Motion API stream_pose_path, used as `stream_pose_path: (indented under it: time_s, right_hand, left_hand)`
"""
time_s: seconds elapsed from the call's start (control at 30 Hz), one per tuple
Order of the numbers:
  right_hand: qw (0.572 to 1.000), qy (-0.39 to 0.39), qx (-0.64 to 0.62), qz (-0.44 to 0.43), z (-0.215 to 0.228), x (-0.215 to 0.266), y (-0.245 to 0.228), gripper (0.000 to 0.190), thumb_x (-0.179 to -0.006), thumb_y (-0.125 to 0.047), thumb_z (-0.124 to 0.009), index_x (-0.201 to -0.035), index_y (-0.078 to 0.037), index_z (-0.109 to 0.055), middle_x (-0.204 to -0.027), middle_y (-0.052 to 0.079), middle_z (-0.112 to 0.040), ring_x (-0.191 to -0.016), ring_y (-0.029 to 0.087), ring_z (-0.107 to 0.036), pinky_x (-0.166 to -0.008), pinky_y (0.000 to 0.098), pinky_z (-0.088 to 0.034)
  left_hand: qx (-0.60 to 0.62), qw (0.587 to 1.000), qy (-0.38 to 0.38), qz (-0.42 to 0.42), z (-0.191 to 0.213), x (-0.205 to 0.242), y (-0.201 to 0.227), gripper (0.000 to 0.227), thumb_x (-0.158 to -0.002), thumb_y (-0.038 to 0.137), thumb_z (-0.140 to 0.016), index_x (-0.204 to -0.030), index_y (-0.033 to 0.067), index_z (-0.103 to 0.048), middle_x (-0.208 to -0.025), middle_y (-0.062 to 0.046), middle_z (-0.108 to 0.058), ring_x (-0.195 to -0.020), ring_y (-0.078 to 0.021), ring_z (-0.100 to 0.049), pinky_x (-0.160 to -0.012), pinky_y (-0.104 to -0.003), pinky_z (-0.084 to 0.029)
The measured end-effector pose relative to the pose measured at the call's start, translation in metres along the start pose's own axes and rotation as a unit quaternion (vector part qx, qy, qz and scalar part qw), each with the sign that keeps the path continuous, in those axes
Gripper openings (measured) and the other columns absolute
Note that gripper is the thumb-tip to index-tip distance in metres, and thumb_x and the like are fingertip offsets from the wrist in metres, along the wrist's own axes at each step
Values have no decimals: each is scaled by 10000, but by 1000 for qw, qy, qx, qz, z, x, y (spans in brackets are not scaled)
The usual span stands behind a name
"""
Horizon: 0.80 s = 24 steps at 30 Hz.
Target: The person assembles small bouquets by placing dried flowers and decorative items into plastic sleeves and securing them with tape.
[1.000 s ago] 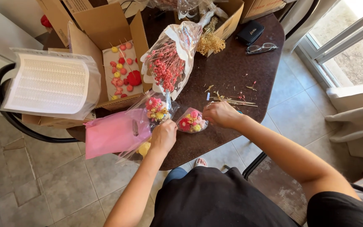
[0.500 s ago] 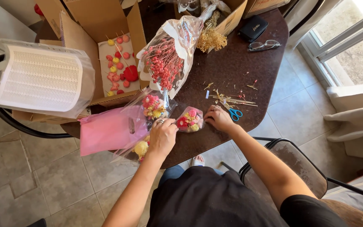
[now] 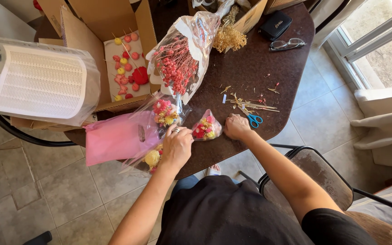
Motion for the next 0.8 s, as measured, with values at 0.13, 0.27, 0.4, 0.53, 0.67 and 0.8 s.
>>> stream_pose_path:
  time_s: [0.13,0.27,0.4,0.53,0.67,0.8]
  right_hand:
    - [998,-16,12,-56,4,3,17,367,-777,-396,-605,-977,-147,-785,-1091,81,-695,-1055,328,-703,-877,492,-609]
    - [995,21,-84,-40,52,37,5,435,-745,-361,-706,-1153,-213,-739,-1143,74,-681,-1121,359,-685,-950,520,-588]
    - [990,59,-127,33,50,42,-14,430,-782,-334,-749,-1199,-246,-696,-1169,107,-628,-1156,389,-652,-976,527,-569]
    - [977,174,-91,-82,53,48,22,130,-889,-370,-694,-978,-283,-733,-1076,25,-659,-1033,299,-697,-849,455,-607]
    - [945,229,-109,-207,98,75,39,161,-923,-420,-678,-1038,-353,-769,-910,34,-753,-942,313,-743,-792,475,-608]
    - [904,376,-203,-31,182,113,9,145,-894,-164,-766,-1033,-205,-764,-884,50,-725,-880,294,-715,-792,430,-566]
  left_hand:
    - [-8,1000,11,-21,-7,-2,6,103,-840,225,-742,-834,122,-742,-1060,-15,-752,-1099,-211,-694,-1157,-460,-370]
    - [1,999,27,-25,-2,-5,10,105,-826,224,-757,-819,122,-730,-1054,-14,-746,-1081,-213,-691,-1150,-454,-377]
    - [-1,999,34,-30,1,-6,13,104,-826,225,-755,-811,127,-723,-1045,-14,-744,-1073,-207,-692,-1144,-447,-381]
    - [13,998,42,-50,12,-6,24,98,-817,209,-761,-791,119,-732,-993,-38,-745,-1024,-223,-705,-1093,-456,-425]
    - [17,996,60,-58,18,-1,26,70,-802,200,-772,-811,143,-732,-986,-22,-733,-1003,-211,-698,-1054,-453,-452]
    - [21,996,87,-20,45,4,25,85,-813,210,-773,-839,138,-735,-1013,-27,-732,-1016,-221,-703,-1082,-467,-446]
Point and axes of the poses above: each hand's wrist, its own x-axis away from the middle knuckle, its own z-axis out of the back of the hand, y = z × x, the point moved 10 cm from there along -x, towards the middle knuckle
